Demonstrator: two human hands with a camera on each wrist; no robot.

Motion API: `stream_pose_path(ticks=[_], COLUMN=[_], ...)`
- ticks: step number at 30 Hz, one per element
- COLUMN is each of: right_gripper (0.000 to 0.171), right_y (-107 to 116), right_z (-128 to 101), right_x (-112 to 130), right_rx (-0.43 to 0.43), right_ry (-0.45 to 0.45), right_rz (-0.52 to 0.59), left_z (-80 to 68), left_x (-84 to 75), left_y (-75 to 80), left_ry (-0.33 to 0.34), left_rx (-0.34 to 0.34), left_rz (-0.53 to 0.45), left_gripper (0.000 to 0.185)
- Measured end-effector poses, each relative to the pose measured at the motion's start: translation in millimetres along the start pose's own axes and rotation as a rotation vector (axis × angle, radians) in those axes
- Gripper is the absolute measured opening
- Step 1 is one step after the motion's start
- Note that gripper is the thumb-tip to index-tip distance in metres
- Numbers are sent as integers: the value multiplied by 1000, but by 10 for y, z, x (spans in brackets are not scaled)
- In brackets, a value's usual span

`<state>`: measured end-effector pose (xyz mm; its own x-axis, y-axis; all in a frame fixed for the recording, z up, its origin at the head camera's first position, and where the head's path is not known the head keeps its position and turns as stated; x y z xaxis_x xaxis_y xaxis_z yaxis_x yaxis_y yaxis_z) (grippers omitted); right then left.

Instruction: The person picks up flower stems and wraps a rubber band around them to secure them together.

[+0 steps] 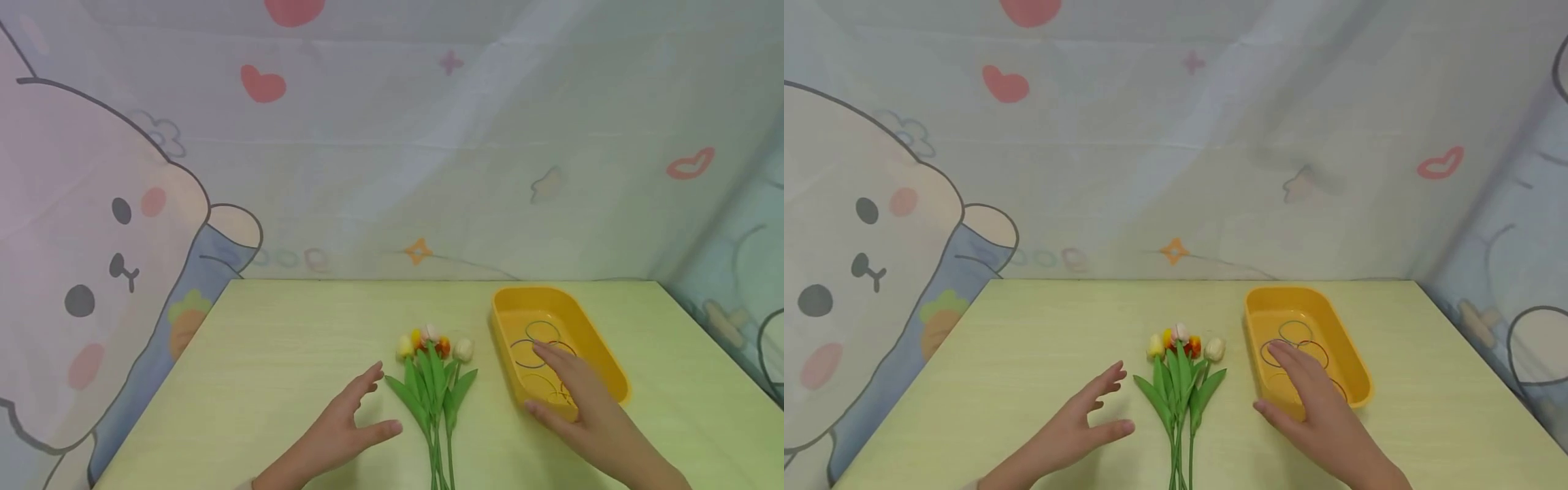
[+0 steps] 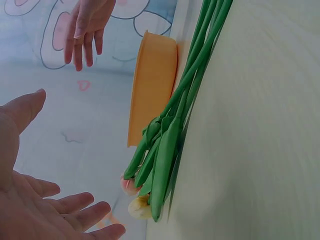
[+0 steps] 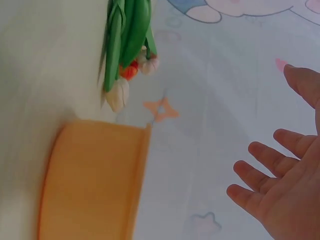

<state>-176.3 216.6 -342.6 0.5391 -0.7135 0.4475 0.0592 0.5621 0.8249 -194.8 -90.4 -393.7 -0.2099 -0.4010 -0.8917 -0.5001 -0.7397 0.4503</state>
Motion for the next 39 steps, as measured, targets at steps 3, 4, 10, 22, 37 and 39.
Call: stream_pose_path(ticks=[3,4,10,22,37,39], right_gripper=[75,74,67,65,68,67], right_y=[-96,-130,-337,-658,-1083,-1107], right_z=[23,30,92,185,275,282], right_x=[27,31,26,-21,-71,-87], right_rx=[2,7,71,182,387,406], right_ry=[13,9,-50,-148,-181,-201], right_rz=[7,10,34,216,445,462], left_z=[31,43,116,264,360,371], left_x=[40,52,121,241,369,370], left_y=[-40,-54,-141,-326,-469,-475], left_ry=[-6,-6,29,113,179,174], left_rx=[5,5,25,50,21,20], left_rz=[-9,-15,-81,-200,-225,-220], left_gripper=[85,85,86,95,81,81])
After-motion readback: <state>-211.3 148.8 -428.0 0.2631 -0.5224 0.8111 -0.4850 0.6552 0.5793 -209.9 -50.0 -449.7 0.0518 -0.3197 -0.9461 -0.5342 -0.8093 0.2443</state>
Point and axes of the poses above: each hand's wrist, its own z-axis towards the middle knuckle, its own y-axis out of the back of the hand, x = y × z, the point moved 6 cm from there along z, towards the middle knuckle, and after that the axes turned 11 degrees about x, right-handed, at the moved point
